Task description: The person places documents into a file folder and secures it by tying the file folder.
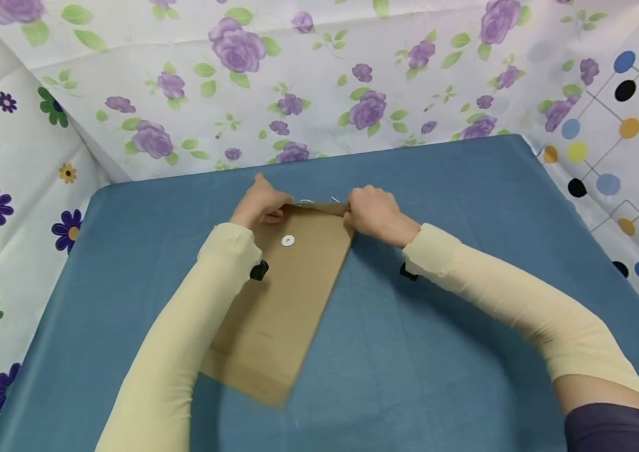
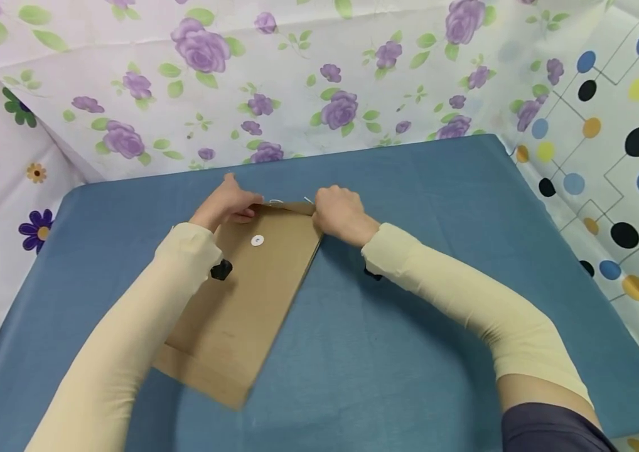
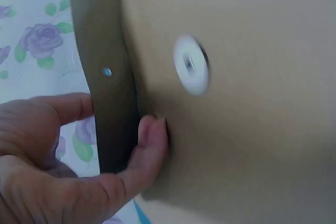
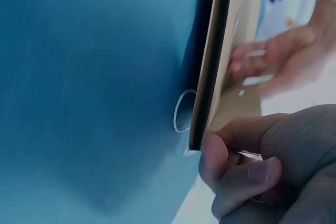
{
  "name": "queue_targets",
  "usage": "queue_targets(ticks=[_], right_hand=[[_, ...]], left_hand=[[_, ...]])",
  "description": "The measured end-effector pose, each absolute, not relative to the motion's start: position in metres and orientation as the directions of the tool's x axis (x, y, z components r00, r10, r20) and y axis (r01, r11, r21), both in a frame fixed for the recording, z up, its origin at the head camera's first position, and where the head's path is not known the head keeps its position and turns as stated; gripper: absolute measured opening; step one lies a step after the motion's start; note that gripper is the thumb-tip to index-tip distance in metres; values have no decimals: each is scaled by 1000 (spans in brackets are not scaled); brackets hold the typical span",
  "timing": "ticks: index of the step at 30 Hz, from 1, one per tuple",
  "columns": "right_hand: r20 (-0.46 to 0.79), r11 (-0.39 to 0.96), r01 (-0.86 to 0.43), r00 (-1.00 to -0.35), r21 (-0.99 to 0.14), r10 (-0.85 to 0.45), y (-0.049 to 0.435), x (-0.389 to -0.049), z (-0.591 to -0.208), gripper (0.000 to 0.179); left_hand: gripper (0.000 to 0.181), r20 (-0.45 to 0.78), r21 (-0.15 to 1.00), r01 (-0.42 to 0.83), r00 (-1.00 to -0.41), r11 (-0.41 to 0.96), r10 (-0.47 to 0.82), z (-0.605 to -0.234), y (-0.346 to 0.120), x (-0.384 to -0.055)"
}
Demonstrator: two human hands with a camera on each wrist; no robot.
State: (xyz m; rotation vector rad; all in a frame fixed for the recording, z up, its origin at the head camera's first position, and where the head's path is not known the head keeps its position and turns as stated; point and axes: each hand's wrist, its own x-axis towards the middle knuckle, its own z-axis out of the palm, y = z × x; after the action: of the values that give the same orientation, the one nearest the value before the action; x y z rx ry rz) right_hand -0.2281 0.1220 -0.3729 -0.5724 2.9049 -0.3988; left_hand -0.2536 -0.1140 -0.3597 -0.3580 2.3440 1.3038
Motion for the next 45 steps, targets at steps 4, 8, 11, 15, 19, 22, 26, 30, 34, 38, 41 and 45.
queue_targets(ticks=[4,8,11,15,19,22,26,30,34,38,41,45], right_hand=[[-61,918,-325,-936,-227,-346,133,-246,-377,42],[-4,913,-370,-927,-169,-376,143,-261,-381,41],[47,896,-431,-902,-109,-429,149,-271,-381,41],[90,875,-484,-873,-28,-480,158,-283,-378,38],[126,855,-518,-847,26,-517,162,-292,-376,33],[127,842,-535,-833,59,-538,161,-296,-377,32],[112,834,-544,-826,95,-552,161,-298,-382,27],[130,818,-558,-809,142,-574,158,-299,-387,32],[179,755,-620,-735,215,-654,146,-296,-392,26],[215,661,-700,-625,269,-750,131,-289,-399,17],[186,605,-736,-577,304,-795,124,-285,-402,26],[123,586,-745,-580,319,-805,121,-282,-403,26]], left_hand=[[49,-486,713,-370,-873,595,40,-359,-111,-254],[38,-494,656,-310,-866,688,81,-359,-109,-253],[35,-468,570,-224,-879,790,88,-361,-106,-250],[36,-386,440,-135,-921,888,51,-366,-99,-248],[45,-304,395,-128,-953,910,-2,-369,-94,-246],[42,-244,381,-107,-970,919,-12,-369,-95,-243],[28,-165,343,-75,-986,936,-19,-372,-97,-240],[23,-141,325,-73,-990,943,-28,-374,-97,-241],[21,-105,283,-45,-994,958,-16,-377,-95,-241],[23,-63,200,12,-998,980,25,-382,-91,-238],[25,-64,123,48,-996,991,56,-387,-88,-234],[25,-73,33,67,-995,997,69,-391,-87,-227]])
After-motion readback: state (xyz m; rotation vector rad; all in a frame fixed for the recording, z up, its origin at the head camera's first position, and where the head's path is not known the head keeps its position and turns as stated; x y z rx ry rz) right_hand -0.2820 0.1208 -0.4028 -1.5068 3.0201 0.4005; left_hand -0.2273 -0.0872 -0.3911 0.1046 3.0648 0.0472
